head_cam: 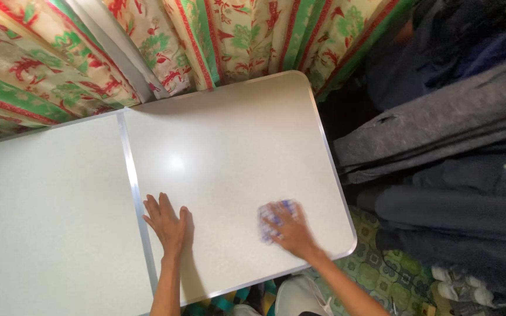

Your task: The person wipes the surface of a white folding table with a patterned cloth, moving the cloth back and forth across the tabletop. The camera remains steady overhead, showing the hands and the table throughout.

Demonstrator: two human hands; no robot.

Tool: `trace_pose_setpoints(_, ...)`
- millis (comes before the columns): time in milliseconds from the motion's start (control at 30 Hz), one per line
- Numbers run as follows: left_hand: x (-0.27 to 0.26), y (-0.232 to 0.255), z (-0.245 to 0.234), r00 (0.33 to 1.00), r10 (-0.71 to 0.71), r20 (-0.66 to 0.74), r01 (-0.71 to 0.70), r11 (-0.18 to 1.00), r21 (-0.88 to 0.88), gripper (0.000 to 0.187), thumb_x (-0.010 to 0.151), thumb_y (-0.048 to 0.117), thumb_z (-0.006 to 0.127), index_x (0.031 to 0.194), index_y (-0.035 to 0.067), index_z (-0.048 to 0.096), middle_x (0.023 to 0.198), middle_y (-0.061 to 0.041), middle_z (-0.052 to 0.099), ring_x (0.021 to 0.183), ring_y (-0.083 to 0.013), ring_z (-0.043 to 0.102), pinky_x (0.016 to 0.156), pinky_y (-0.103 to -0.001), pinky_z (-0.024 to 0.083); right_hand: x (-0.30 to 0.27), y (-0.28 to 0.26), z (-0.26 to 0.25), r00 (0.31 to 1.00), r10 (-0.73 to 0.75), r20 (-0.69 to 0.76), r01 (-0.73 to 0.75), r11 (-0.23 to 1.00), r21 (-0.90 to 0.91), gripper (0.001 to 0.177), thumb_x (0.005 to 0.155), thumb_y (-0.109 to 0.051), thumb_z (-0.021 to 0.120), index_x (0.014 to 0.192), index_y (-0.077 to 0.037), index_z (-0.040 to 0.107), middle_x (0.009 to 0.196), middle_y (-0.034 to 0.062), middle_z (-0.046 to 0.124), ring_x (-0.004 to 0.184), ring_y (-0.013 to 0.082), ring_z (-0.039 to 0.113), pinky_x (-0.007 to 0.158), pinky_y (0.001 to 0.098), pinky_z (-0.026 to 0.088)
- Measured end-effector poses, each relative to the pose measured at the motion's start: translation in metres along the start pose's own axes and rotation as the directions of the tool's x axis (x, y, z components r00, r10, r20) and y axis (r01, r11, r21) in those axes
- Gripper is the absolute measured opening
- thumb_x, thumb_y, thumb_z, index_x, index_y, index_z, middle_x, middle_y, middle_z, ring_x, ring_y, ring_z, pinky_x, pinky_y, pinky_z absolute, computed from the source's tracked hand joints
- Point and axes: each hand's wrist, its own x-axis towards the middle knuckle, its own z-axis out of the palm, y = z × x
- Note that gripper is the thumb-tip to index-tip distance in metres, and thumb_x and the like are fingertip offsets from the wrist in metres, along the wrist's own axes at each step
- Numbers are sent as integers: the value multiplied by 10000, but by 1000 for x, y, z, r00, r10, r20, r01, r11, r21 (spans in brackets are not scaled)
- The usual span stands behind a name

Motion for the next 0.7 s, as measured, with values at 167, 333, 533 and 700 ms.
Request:
trace_pose_setpoints(167,-53,-75,10,990,112,86,-131,956,261,923,856,452,650,1633,141,259,1707,-294,63,1564,-523,24,1146,-742,156,-22,60,35,668,741,-68,-737,671,80,544,916,-442,620,1446,-329,577,1663,78,384,1520,345,328,1129,709,196)
trace_pose_setpoints(333,-120,-63,0,993,-53,101,21,954,298,1020,845,681,591,1643,188,189,1706,-269,-92,1517,-558,-202,1069,-839,-9,35,-10,6,594,803,43,-765,548,339,661,984,-380,489,1587,-214,276,1622,66,328,1485,313,280,1213,622,21)
trace_pose_setpoints(533,-142,-85,-8,969,-164,182,109,954,279,1189,754,853,525,1646,188,107,1715,-204,-171,1526,-521,-239,1102,-799,-72,-29,-77,-2,970,241,-46,-224,946,233,626,1036,-540,352,1620,-332,259,1719,52,139,1574,284,107,1219,611,-65)
trace_pose_setpoints(700,-155,-106,-14,968,-69,240,-10,949,314,1221,746,863,548,1654,232,29,1724,-145,-209,1551,-466,-244,1163,-733,-43,-90,-30,1,770,637,-17,-628,763,150,589,980,-492,478,1546,-341,421,1718,85,204,1579,338,156,1219,649,46)
